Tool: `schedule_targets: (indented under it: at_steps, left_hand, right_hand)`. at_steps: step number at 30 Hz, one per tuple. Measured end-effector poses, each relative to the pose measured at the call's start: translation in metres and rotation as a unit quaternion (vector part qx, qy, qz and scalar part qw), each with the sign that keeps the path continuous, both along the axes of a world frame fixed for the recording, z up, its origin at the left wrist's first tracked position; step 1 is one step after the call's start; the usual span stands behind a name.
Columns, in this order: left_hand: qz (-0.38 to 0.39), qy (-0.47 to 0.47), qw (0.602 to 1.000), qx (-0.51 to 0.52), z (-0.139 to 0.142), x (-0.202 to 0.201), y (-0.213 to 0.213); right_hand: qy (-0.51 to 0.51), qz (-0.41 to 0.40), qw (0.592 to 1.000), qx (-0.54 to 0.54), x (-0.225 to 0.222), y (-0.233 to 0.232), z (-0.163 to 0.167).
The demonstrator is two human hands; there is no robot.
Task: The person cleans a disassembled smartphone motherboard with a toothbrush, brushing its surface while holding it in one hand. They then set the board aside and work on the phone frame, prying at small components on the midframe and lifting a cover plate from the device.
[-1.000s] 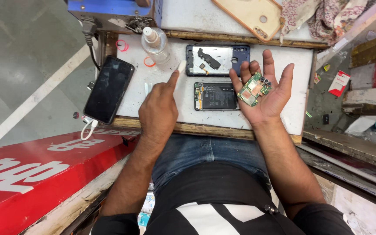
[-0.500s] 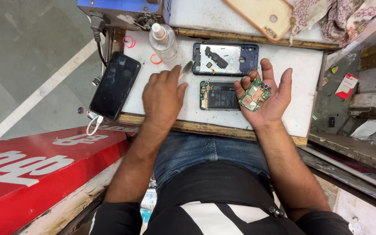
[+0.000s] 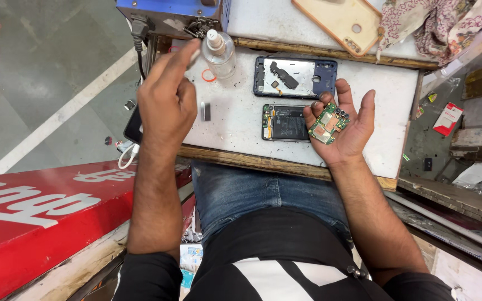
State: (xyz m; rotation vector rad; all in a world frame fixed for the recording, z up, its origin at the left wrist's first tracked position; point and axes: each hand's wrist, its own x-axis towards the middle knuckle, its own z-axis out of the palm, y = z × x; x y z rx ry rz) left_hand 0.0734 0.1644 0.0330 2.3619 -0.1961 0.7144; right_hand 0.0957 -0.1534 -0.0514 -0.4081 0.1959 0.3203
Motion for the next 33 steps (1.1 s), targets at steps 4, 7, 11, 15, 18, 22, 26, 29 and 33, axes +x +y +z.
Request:
schedule_targets:
  at_steps: [4, 7, 11, 15, 18, 22, 26, 29, 33]
  left_hand:
    - [0.005, -0.013, 0.998, 0.055, 0.004, 0.016, -0.006]
    - [0.025, -0.036, 0.995, 0.095, 0.0, 0.03, -0.007]
    - [0.003, -0.073, 0.992, 0.107, -0.016, 0.039, -0.006]
    - [0.01, -0.062, 0.994, 0.089, -0.024, 0.042, -0.011]
    - [0.003, -0.061, 0.994, 0.088, -0.018, 0.043, -0.013]
    - [-0.014, -0.055, 0.998, 0.017, -0.018, 0.023, -0.011]
    - [-0.033, 0.083, 0.906, -0.413, -0.051, -0.036, -0.031]
    - [-0.159, 0.213, 0.662, -0.701, -0.082, -0.079, -0.07]
    - [-0.223, 0.379, 0.574, -0.69, -0.102, -0.133, -0.117]
  right_hand:
    - [-0.003, -0.006, 1.0, 0.001, 0.0, 0.002, 0.005]
    - [0.0, -0.009, 1.0, -0.002, 0.001, 0.003, 0.007]
    - [-0.008, -0.005, 1.0, 0.005, 0.001, 0.004, 0.009]
    - [-0.024, -0.006, 1.0, 0.001, -0.001, 0.003, 0.01]
    - [0.002, -0.001, 1.0, -0.002, -0.001, 0.004, 0.011]
    - [0.002, 0.001, 1.0, 0.017, 0.0, 0.006, 0.01]
    - [0.014, -0.01, 0.999, 0.03, -0.001, 0.007, 0.005]
    - [0.016, -0.01, 1.0, 0.022, -0.003, 0.006, -0.001]
    - [0.022, -0.01, 1.0, 0.02, -0.006, 0.004, -0.006]
